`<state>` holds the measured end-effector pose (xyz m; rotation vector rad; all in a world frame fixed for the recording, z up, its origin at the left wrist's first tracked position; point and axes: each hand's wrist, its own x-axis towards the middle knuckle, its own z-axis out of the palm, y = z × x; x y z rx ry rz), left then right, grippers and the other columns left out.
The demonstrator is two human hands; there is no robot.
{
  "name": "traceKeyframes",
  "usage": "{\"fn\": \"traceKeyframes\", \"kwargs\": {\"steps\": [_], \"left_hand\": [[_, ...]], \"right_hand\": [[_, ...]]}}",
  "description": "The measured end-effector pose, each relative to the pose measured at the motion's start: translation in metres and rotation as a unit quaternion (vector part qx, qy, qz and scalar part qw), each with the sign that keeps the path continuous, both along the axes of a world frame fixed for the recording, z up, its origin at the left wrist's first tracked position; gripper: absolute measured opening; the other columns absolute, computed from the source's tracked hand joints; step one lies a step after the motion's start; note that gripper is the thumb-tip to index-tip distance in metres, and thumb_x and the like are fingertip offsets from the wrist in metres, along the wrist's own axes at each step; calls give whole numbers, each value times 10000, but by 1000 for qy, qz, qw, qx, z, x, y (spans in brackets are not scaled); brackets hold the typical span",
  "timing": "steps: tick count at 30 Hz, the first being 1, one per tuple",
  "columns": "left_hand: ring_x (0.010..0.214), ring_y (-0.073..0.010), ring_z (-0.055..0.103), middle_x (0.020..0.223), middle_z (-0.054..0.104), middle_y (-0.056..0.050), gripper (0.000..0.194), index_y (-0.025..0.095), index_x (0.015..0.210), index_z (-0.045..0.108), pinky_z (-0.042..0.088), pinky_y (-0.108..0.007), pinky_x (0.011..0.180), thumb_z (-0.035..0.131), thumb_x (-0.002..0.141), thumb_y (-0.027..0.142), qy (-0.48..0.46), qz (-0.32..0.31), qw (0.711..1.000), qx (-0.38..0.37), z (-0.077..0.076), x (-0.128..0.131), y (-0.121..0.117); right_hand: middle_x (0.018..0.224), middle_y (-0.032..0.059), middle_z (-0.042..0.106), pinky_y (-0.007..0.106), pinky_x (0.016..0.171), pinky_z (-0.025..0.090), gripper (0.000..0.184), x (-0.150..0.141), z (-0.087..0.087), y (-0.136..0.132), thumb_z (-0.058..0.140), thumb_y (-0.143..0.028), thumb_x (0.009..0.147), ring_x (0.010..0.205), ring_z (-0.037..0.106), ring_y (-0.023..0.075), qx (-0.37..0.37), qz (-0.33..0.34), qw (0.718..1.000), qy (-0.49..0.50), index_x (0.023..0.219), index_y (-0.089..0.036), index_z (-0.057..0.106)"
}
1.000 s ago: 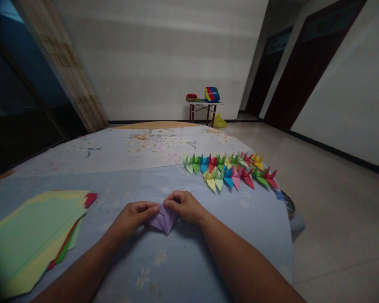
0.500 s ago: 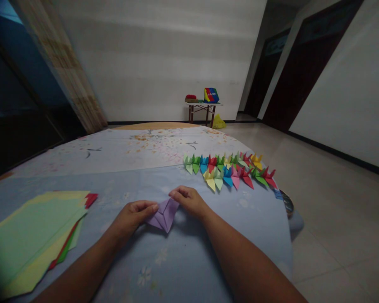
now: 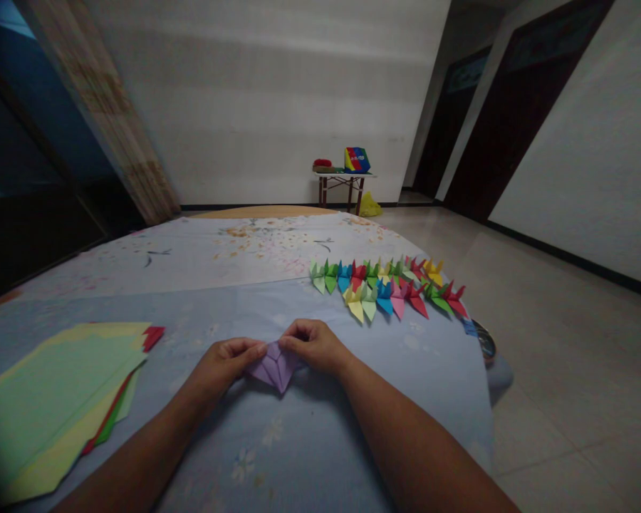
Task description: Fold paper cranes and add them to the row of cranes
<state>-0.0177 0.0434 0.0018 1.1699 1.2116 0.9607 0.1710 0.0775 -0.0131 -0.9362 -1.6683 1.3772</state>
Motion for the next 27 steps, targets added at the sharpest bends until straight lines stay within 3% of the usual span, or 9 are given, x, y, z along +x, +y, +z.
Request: {"fn": "traceKeyframes", "kwargs": {"steps": [9, 19, 23, 27], "left_hand": [[524, -128, 550, 594, 663, -46, 341, 106, 695, 697, 410, -242, 541, 710, 613, 437, 5, -45, 999, 6, -1, 3, -1], [467, -105, 489, 523, 617, -14, 358, 113, 646, 672, 353, -213, 487, 699, 588, 466, 36, -20, 999, 6, 1, -2, 2], [444, -101, 460, 489, 585, 5, 334, 124, 645, 674, 331, -208, 460, 671, 616, 456, 70, -10, 997, 26, 1, -1, 2], [548, -144, 549, 591, 644, -19, 306, 137, 688, 684, 409, -237, 552, 628, 677, 438, 98, -8, 991, 88, 2, 0, -1]], "right_hand": [[570, -29, 514, 186, 483, 313, 254, -5, 3, -4, 628, -370, 717, 506, 407, 64, 22, -7, 998, -55, 715, -118, 607], [573, -28, 514, 189, 492, 314, 252, 3, 2, -1, 602, -362, 731, 513, 414, 63, 23, 11, 996, -82, 738, -110, 619], [580, -17, 539, 195, 499, 333, 247, 2, 2, -1, 607, -357, 722, 510, 431, 68, 19, 2, 996, -93, 734, -111, 628], [564, -20, 535, 187, 475, 322, 227, 0, 2, -2, 603, -343, 724, 496, 429, 67, 28, -14, 995, -96, 724, -117, 622]]}}
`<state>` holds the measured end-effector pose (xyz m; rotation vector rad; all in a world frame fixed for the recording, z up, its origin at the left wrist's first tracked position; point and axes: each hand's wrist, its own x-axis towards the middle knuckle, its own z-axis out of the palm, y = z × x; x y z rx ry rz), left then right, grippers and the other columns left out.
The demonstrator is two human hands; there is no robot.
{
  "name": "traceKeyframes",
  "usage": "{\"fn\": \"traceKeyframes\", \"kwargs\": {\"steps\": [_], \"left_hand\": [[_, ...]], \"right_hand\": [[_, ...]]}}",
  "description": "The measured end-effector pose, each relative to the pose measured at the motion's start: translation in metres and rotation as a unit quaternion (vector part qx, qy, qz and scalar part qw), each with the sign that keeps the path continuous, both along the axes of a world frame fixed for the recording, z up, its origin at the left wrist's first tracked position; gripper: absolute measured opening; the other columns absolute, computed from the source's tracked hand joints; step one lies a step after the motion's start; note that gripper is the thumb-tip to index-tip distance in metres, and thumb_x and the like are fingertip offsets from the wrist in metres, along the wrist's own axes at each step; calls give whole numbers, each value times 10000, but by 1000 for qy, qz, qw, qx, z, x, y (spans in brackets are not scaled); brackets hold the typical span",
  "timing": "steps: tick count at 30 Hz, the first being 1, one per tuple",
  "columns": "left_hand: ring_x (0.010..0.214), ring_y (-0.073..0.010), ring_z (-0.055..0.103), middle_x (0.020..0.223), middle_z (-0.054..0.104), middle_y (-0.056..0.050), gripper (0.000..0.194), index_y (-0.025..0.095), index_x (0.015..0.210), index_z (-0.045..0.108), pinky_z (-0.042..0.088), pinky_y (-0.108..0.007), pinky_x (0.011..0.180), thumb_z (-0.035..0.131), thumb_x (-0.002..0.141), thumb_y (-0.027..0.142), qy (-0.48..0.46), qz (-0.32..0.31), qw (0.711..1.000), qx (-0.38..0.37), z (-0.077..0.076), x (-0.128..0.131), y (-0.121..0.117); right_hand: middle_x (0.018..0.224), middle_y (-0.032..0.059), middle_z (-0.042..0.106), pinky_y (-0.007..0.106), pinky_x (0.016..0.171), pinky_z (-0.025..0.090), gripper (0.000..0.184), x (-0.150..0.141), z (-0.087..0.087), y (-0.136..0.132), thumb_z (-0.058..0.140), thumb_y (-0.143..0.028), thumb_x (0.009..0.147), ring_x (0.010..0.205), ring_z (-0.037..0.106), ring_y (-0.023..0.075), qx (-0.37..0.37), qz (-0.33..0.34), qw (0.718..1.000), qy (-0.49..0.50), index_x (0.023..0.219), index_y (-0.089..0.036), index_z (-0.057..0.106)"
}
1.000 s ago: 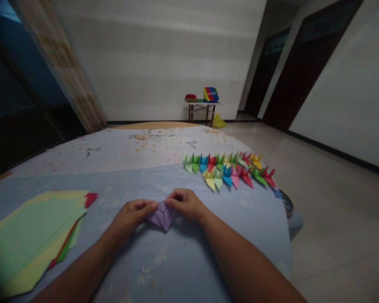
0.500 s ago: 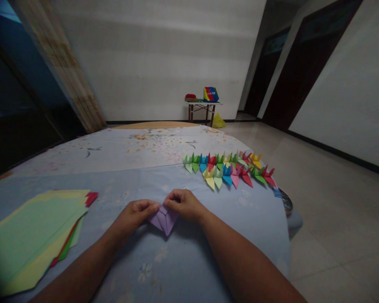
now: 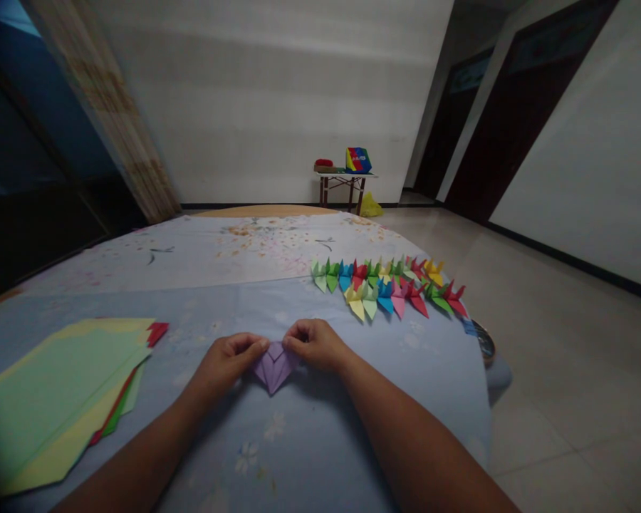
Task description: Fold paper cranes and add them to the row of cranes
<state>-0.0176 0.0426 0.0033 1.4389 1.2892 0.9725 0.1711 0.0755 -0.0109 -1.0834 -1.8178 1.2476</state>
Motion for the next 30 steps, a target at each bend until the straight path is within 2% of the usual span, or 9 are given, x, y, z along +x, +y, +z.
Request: {"fn": "traceKeyframes", "kwargs": {"steps": [3, 6, 10, 14, 16, 19, 22, 26, 30], "left_hand": [[692, -187, 602, 749, 689, -40, 315, 154, 833, 693, 445, -272, 662, 611, 701, 428, 33, 32, 997, 65, -1, 0, -1], [722, -192, 610, 824, 695, -44, 372, 163, 967, 667, 455, -288, 682, 611, 703, 418, 47, 62, 993, 90, -2, 0, -1], [751, -199, 624, 801, 702, -50, 319, 149, 884, 683, 466, -285, 698, 603, 710, 404, 10, 54, 996, 73, -4, 0, 2], [763, -211, 627, 809, 704, -59, 325, 142, 872, 684, 473, -301, 707, 608, 703, 410, -2, 73, 995, 61, -5, -1, 4], [771, -214, 626, 819, 703, -61, 328, 144, 874, 685, 474, -306, 710, 601, 710, 415, 3, 72, 995, 63, -5, -1, 4], [780, -217, 627, 854, 700, -65, 342, 147, 914, 673, 478, -310, 706, 604, 708, 411, 5, 55, 997, 55, -4, 1, 1], [808, -219, 624, 892, 692, -74, 373, 144, 974, 652, 474, -315, 732, 620, 701, 396, 12, 36, 998, 48, -4, 3, -2], [818, -220, 623, 882, 689, -71, 406, 145, 1018, 637, 470, -323, 754, 625, 701, 398, 21, 20, 998, 52, -5, 5, -4], [839, -223, 623, 921, 691, -64, 361, 162, 991, 651, 463, -319, 770, 602, 716, 390, 23, -1, 998, 66, -3, 9, -7]], "right_hand": [[565, -19, 542, 185, 474, 332, 254, -2, -1, 0, 610, -370, 719, 492, 433, 64, -4, -32, 999, 14, 717, -116, 619], [569, -17, 547, 188, 481, 343, 291, -3, -4, 1, 620, -403, 711, 495, 446, 66, -31, -46, 998, 38, 724, -113, 617], [714, 16, 604, 209, 568, 393, 318, 0, -5, 3, 630, -404, 718, 596, 507, 83, -47, -20, 996, 74, 862, -120, 625], [902, 39, 618, 226, 621, 403, 487, 2, -2, 3, 685, -337, 680, 640, 513, 78, -15, 25, 997, 75, 1113, -161, 550], [866, 34, 621, 219, 588, 390, 458, 1, -1, 2, 692, -318, 668, 599, 488, 69, -4, 16, 998, 59, 1081, -156, 574], [735, 16, 613, 213, 546, 372, 327, 0, -2, 1, 660, -357, 695, 554, 469, 68, -26, -3, 997, 66, 929, -131, 632], [655, 1, 593, 209, 536, 372, 310, -1, -3, 0, 621, -407, 724, 549, 478, 76, -35, -15, 995, 91, 837, -120, 641], [650, -2, 602, 209, 538, 380, 326, -3, -2, -2, 624, -437, 715, 552, 493, 82, -35, -26, 994, 102, 813, -126, 642], [660, 4, 612, 210, 533, 383, 319, -5, 0, -4, 622, -430, 717, 556, 503, 90, -32, -23, 995, 96, 812, -126, 651]]}}
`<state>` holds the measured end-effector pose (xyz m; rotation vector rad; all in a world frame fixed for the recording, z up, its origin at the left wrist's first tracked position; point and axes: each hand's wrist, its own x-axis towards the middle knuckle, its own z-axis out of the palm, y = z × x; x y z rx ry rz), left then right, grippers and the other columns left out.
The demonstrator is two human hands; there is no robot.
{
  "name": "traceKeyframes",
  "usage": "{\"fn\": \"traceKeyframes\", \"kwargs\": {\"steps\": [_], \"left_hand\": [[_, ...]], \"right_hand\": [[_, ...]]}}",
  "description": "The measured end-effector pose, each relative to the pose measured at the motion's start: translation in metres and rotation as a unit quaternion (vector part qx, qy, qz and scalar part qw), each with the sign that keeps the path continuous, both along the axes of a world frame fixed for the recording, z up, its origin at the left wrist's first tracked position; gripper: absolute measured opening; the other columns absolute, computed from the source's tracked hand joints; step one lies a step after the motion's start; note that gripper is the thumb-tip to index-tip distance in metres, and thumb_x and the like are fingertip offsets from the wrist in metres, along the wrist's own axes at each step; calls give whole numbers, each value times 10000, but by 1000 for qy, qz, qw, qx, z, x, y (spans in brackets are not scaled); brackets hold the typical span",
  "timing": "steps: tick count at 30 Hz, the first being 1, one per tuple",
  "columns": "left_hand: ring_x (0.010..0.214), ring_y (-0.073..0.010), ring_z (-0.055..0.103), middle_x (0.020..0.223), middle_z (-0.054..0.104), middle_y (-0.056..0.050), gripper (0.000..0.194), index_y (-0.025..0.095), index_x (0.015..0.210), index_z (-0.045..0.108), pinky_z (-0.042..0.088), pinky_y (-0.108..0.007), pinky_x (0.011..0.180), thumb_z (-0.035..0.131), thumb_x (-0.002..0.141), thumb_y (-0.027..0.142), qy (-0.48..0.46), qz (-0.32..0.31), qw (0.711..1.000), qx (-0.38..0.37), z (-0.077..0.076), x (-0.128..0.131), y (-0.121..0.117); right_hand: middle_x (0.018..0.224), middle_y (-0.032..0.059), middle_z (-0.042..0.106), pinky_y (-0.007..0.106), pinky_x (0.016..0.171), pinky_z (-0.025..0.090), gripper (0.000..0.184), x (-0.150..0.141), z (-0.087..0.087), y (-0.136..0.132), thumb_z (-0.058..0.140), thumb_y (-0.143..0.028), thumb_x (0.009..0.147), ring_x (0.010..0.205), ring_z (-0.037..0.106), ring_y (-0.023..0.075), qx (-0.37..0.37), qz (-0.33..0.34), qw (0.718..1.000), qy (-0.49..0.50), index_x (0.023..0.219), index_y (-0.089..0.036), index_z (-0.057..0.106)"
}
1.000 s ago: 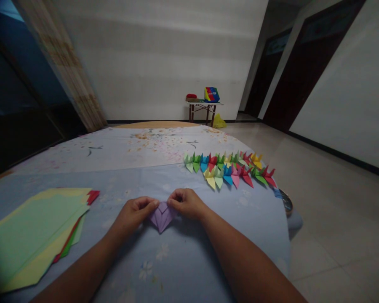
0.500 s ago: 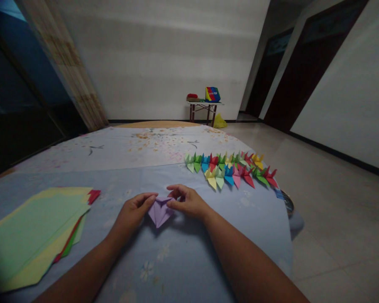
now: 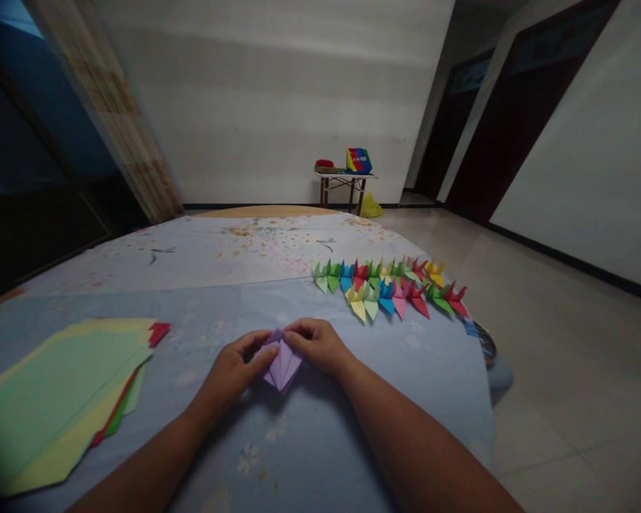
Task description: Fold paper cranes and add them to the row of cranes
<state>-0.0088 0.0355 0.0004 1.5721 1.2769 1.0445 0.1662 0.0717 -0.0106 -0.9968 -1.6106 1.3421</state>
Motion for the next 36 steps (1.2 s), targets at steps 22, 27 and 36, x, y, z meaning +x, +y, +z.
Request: {"fn": "traceKeyframes", "kwargs": {"steps": [22, 27, 36], "left_hand": [[919, -225, 605, 991, 673, -60, 325, 184, 1020, 638, 445, -332, 839, 583, 720, 295, 68, 8, 996, 58, -5, 2, 0], [983, -233, 584, 1044, 655, -76, 351, 180, 1050, 623, 417, -358, 899, 578, 718, 284, 84, 24, 993, 76, -6, 1, 1], [1000, -236, 578, 1071, 643, -81, 379, 182, 1076, 606, 417, -375, 902, 575, 735, 343, 79, 42, 993, 76, -8, -2, 2]], "right_hand": [[707, 14, 629, 212, 570, 411, 253, 0, -2, 0, 581, -366, 753, 627, 526, 108, 57, -10, 997, -57, 819, -136, 663], [687, 6, 612, 212, 568, 410, 240, 0, -2, 0, 568, -349, 763, 614, 523, 104, 63, -10, 996, -63, 815, -133, 657], [639, -2, 575, 200, 533, 385, 253, 1, -2, 1, 572, -359, 754, 567, 481, 87, 44, -16, 998, -42, 783, -119, 647]]}}
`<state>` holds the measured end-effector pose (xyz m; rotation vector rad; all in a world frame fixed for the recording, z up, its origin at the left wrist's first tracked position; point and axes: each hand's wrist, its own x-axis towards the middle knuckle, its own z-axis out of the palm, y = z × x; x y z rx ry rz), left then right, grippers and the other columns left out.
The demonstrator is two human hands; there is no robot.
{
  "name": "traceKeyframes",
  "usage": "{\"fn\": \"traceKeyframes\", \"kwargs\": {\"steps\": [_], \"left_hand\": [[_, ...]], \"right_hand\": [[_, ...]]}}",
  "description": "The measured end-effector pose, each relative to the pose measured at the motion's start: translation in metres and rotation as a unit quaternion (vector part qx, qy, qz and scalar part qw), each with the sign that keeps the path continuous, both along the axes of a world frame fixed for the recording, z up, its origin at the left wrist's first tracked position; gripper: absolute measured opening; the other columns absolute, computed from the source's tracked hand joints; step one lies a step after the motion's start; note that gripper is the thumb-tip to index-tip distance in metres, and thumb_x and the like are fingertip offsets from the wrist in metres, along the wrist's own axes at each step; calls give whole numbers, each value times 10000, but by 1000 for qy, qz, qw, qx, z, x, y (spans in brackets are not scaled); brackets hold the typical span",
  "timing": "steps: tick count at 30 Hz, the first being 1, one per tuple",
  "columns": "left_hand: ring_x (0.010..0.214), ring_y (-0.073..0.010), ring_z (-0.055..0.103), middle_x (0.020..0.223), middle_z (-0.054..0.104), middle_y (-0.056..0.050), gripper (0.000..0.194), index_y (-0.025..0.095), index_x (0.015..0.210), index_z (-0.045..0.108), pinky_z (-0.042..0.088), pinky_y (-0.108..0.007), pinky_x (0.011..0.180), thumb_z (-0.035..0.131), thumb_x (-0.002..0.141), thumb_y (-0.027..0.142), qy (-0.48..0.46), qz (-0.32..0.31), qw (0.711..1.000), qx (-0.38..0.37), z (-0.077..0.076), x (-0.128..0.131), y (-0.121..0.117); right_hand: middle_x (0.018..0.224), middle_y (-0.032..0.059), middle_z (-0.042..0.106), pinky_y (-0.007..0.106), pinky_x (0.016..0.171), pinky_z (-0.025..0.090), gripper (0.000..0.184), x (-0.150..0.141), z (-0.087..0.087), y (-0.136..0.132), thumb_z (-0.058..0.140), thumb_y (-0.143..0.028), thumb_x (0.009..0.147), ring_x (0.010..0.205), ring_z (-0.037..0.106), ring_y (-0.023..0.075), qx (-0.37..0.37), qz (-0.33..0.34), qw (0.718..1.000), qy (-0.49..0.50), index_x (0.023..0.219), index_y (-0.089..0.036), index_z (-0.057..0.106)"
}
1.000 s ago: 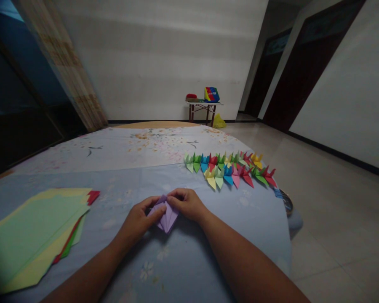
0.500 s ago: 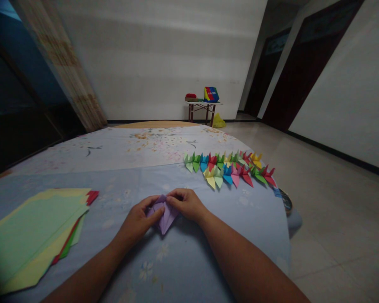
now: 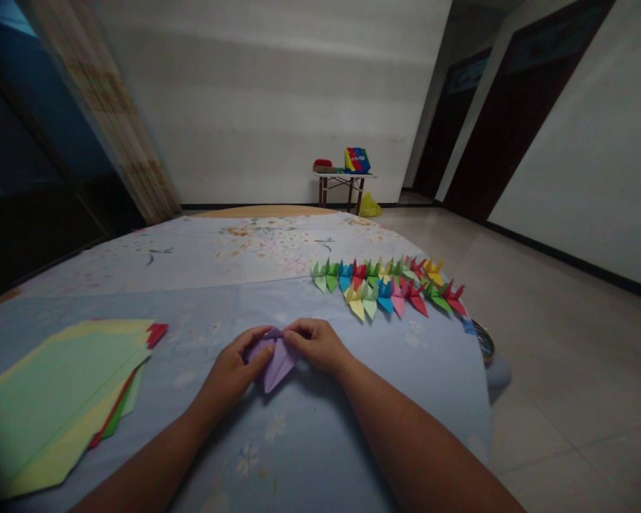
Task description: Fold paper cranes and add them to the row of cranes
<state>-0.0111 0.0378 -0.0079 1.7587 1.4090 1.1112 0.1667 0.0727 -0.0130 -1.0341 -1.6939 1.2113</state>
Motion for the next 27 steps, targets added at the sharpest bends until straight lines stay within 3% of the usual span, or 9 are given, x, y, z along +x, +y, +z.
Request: {"fn": "traceKeyframes", "kwargs": {"steps": [8, 11, 14, 18, 24, 27], "left_hand": [[908, -212, 584, 1031, 609, -75, 407, 181, 1109, 543, 444, -383, 835, 559, 751, 375, 50, 32, 998, 27, -2, -1, 2], [810, -201, 568, 935, 580, -58, 387, 173, 1046, 524, 451, -390, 787, 564, 743, 411, 94, 87, 989, 79, 1, 0, -2], [728, -183, 559, 828, 564, -30, 344, 170, 986, 507, 463, -360, 723, 536, 764, 430, 94, 86, 989, 75, 8, 5, -8], [752, -174, 593, 918, 580, -47, 403, 175, 1083, 462, 474, -318, 680, 529, 776, 429, 0, 41, 999, -4, 14, 13, -15], [797, -179, 615, 944, 602, -40, 494, 178, 1120, 460, 480, -304, 707, 599, 717, 426, -165, 23, 982, -87, 12, 16, -9], [905, -199, 596, 998, 605, -62, 542, 161, 1109, 489, 471, -303, 751, 653, 655, 407, -235, 25, 965, -117, 10, 14, -4]], "right_hand": [[616, -12, 552, 193, 515, 358, 274, 0, -2, 1, 571, -387, 754, 554, 455, 81, 1, -13, 1000, -1, 768, -122, 640], [616, -9, 559, 198, 516, 359, 281, 0, -1, 2, 567, -395, 754, 553, 458, 84, 7, -28, 1000, 1, 772, -125, 643], [634, -1, 582, 209, 529, 372, 293, 0, 0, 2, 569, -409, 753, 562, 478, 94, 13, -45, 999, 6, 788, -129, 650], [725, 26, 633, 240, 613, 419, 281, 0, 6, -3, 574, -399, 766, 654, 543, 124, 52, -35, 998, 4, 838, -142, 662], [904, 54, 649, 294, 796, 426, 283, 0, 19, -13, 442, -339, 872, 867, 584, 159, 138, 74, 988, -8, 951, -186, 667], [923, 61, 633, 306, 813, 431, 237, 0, 18, -13, 476, -289, 849, 885, 578, 160, 164, 44, 986, -2, 968, -188, 655]]}}
